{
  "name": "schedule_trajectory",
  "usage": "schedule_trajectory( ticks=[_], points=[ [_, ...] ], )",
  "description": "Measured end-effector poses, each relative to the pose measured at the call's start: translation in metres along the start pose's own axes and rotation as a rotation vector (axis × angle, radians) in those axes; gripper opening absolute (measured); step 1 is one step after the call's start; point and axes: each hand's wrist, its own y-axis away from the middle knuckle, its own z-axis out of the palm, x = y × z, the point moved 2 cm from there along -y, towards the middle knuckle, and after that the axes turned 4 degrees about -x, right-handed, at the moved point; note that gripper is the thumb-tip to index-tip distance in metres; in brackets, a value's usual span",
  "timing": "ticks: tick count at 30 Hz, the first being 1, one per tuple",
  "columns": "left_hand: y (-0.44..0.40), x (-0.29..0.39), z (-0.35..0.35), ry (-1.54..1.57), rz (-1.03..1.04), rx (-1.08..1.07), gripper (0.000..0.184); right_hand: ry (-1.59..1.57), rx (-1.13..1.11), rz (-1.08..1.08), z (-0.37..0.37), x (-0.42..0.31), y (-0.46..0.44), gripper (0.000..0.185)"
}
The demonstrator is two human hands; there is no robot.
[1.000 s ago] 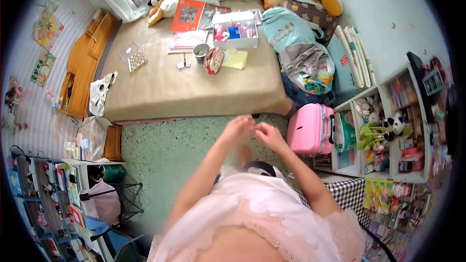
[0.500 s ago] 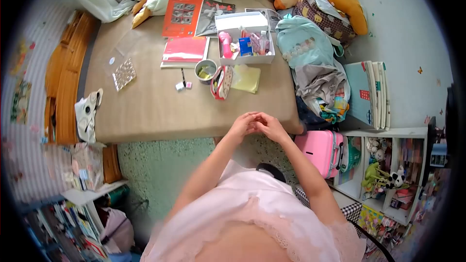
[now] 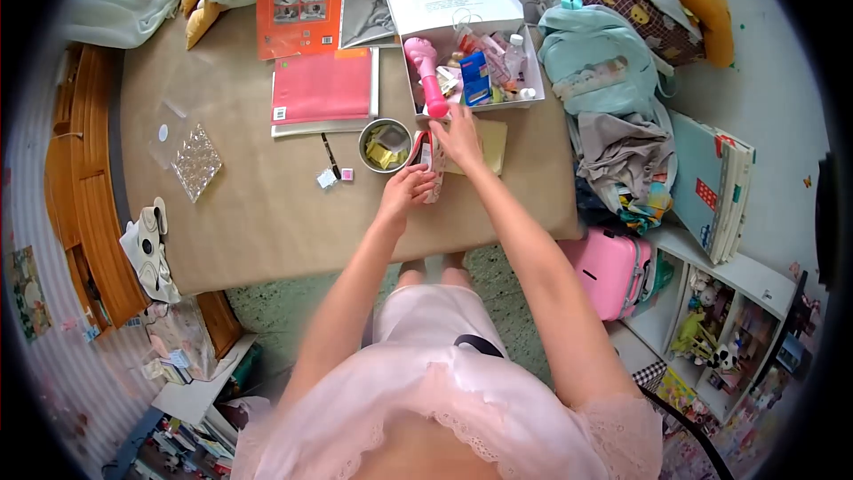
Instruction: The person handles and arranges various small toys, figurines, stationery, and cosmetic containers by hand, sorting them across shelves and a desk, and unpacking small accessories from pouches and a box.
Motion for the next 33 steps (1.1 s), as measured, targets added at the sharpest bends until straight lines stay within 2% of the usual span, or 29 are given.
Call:
schedule_trajectory(
  ticks=[1,2,4,6,8,9,10,12,13,14,16,22,23,27,28,29,30,32,33],
  points=[
    [-0.004,0.0,-0.003,0.012,-0.004,0.009,0.03,0.135,0.069,-0.029,0.006,-0.003,-0.013,0.053],
    [-0.008,-0.001,-0.005,0.021,-0.008,0.017,0.03,0.126,0.064,-0.017,0.013,0.001,-0.024,0.053],
    [-0.013,-0.006,-0.008,0.032,-0.03,0.029,0.03,0.242,-0.041,0.015,0.026,0.007,-0.043,0.064],
    [-0.012,-0.009,-0.005,0.058,-0.063,0.067,0.028,0.22,-0.059,0.018,0.033,0.022,-0.055,0.066],
    [-0.013,-0.013,-0.007,0.054,-0.085,0.07,0.027,0.055,-0.091,-0.038,0.032,0.037,-0.062,0.056],
    [-0.013,-0.014,-0.007,0.071,-0.1,0.08,0.027,-0.01,-0.01,-0.138,0.028,0.042,-0.062,0.049],
    [-0.013,-0.016,-0.005,0.09,-0.114,0.088,0.027,-0.008,-0.019,-0.137,0.023,0.051,-0.063,0.049],
    [-0.021,-0.017,-0.004,0.098,-0.121,0.098,0.029,-1.144,-0.094,0.323,0.005,0.064,-0.058,0.043],
    [-0.027,-0.017,-0.002,0.098,-0.124,0.106,0.031,-1.303,-0.093,0.329,-0.007,0.066,-0.054,0.042],
    [-0.031,-0.017,0.002,0.101,-0.13,0.105,0.031,-1.299,-0.092,0.336,-0.016,0.071,-0.049,0.042],
    [-0.046,-0.01,0.011,0.129,-0.102,0.071,0.031,-1.583,-0.234,0.293,-0.029,0.073,-0.046,0.042],
    [-0.093,0.015,0.036,0.104,-0.008,0.048,0.034,-1.646,-0.303,0.402,-0.032,0.074,-0.035,0.044],
    [-0.099,0.022,0.04,0.08,0.025,0.099,0.036,-1.675,-0.331,0.415,-0.029,0.072,-0.03,0.044],
    [-0.122,0.043,0.042,0.032,0.046,0.144,0.045,-1.562,-0.41,0.444,-0.018,0.059,-0.009,0.046],
    [-0.126,0.047,0.04,-0.023,0.02,0.146,0.047,-1.456,-0.465,0.442,-0.021,0.054,-0.007,0.042],
    [-0.132,0.046,0.037,0.057,0.055,0.17,0.045,-1.348,-0.519,0.44,-0.023,0.051,-0.007,0.038],
    [-0.134,0.044,0.033,0.058,0.051,0.173,0.045,-1.349,-0.52,0.446,-0.024,0.057,-0.011,0.038],
    [-0.138,0.045,0.025,0.029,0.119,0.133,0.044,-0.987,-0.57,0.41,-0.025,0.077,-0.033,0.031],
    [-0.142,0.045,0.02,0.005,0.133,0.135,0.042,-0.877,-0.466,0.387,-0.027,0.085,-0.047,0.026]
  ],
)
